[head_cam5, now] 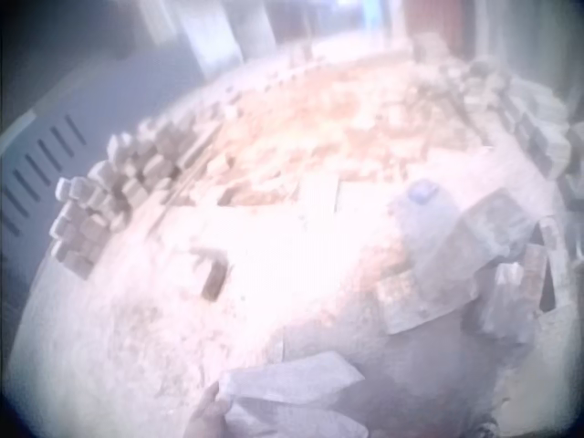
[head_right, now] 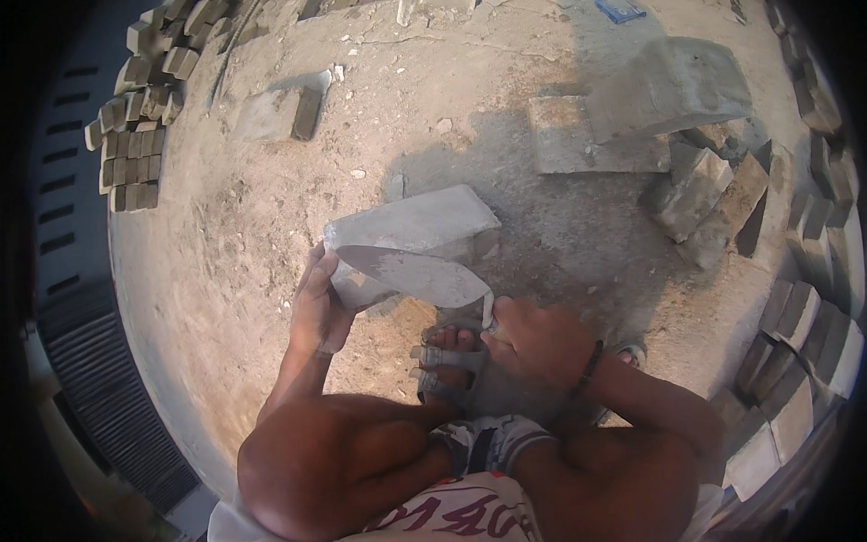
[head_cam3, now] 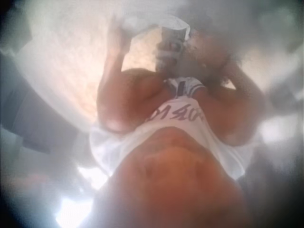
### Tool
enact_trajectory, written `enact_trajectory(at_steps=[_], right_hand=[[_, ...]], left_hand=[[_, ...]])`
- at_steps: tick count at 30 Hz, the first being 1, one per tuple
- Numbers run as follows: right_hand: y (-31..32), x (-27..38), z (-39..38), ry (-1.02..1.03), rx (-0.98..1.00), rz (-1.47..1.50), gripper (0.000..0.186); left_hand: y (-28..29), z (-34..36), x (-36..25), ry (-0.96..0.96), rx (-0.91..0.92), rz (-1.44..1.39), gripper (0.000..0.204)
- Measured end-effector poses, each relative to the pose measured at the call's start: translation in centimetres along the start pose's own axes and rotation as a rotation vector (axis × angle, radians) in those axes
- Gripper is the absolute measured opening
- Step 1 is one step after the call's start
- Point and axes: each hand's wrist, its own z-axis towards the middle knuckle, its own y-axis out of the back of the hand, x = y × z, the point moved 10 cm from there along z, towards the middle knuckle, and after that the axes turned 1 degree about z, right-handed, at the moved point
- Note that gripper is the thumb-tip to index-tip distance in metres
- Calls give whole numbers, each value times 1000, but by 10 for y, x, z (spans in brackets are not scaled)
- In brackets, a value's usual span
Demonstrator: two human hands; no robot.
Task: The person repeatedly picks up rectangular stone blocks and uses a hand chisel to chip and smooth their edges and faces. After shaping each block, the person places it on a nearby pile of finished stones. The process is repeated with multiple blocks throughout the clip.
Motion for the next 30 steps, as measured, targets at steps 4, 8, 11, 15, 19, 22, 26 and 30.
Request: enact_trajectory(at_steps=[4,8,11,15,19,22,26,30], right_hand=[[12,6,5,6,14,-105,31],[46,36,8,-67,4,-28,29],[50,21,8,-43,-33,-68,28],[48,-15,22,-131,92,-203,29],[70,14,26,-80,-71,-109,32],[61,15,23,32,-32,-95,34],[30,-82,36,-223,56,-188,34],[36,-29,33,-110,23,2,37]], left_hand=[[13,8,10,87,-11,-7,53],[24,9,19,130,-42,36,54],[31,12,27,144,-47,10,53],[32,14,28,143,-71,23,53],[42,18,22,113,-81,40,54],[39,18,24,39,-64,67,54],[32,17,8,-122,-104,128,58],[35,15,-1,-183,-48,200,63]])
